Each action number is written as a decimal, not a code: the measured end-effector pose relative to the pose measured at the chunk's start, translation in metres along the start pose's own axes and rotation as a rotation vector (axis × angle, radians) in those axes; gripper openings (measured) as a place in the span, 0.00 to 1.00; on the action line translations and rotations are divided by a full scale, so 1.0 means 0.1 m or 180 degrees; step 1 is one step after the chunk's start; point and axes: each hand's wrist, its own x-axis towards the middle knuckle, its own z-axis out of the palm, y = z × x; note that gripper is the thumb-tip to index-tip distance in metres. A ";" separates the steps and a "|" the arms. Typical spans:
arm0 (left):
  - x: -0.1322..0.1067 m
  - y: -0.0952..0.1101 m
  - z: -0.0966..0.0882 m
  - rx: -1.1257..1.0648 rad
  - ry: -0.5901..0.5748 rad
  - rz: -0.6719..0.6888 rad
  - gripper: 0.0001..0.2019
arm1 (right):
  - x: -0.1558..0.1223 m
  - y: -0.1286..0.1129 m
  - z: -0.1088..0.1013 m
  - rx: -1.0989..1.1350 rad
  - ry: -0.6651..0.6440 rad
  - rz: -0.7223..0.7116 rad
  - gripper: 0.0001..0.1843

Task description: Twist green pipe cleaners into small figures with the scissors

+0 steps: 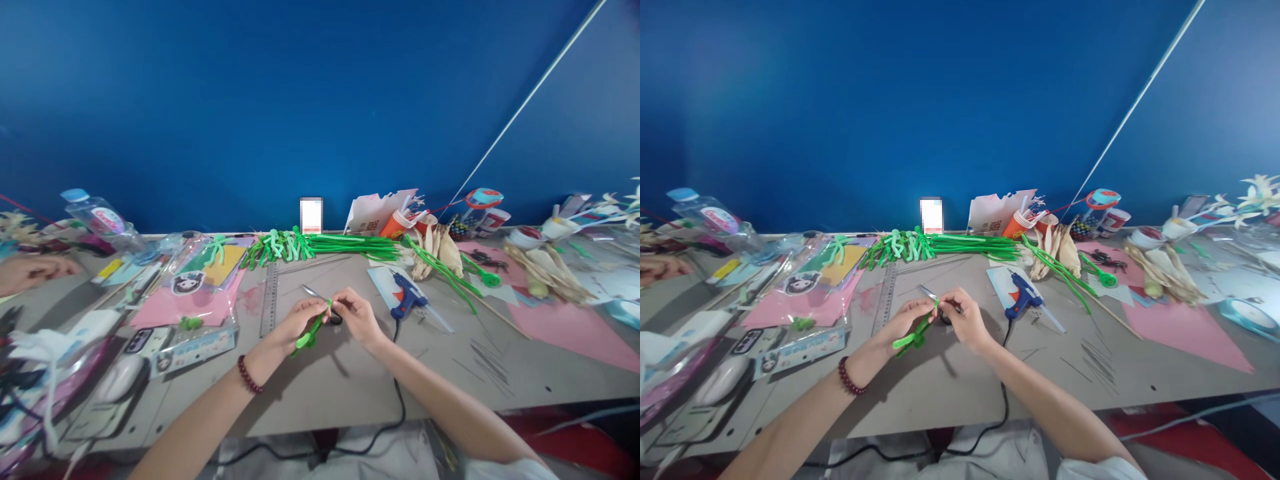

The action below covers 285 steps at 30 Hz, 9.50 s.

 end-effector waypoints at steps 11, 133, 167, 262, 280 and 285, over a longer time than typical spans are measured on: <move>-0.01 0.03 -0.04 -0.0294 -0.0529 -0.0245 0.09 | 0.00 -0.11 0.03 0.1566 -0.0611 0.0827 0.13; -0.02 0.02 -0.02 0.0462 0.0004 0.0301 0.15 | 0.07 -0.21 -0.09 0.1158 -0.0704 0.0601 0.10; -0.06 0.07 0.06 0.0743 0.0194 0.0667 0.18 | 0.06 -0.16 -0.10 0.0865 -0.0265 0.0429 0.09; -0.14 -0.08 -0.02 0.4869 0.1149 0.3052 0.07 | -0.03 -0.29 -0.06 -0.2794 0.0280 -0.1852 0.07; -0.10 -0.09 -0.13 0.5640 0.0899 0.3550 0.15 | 0.00 -0.26 -0.10 -0.1861 0.0534 -0.1243 0.07; -0.05 -0.13 -0.15 0.6039 0.0662 0.3927 0.15 | 0.03 -0.29 -0.15 -0.1260 0.0453 -0.1035 0.09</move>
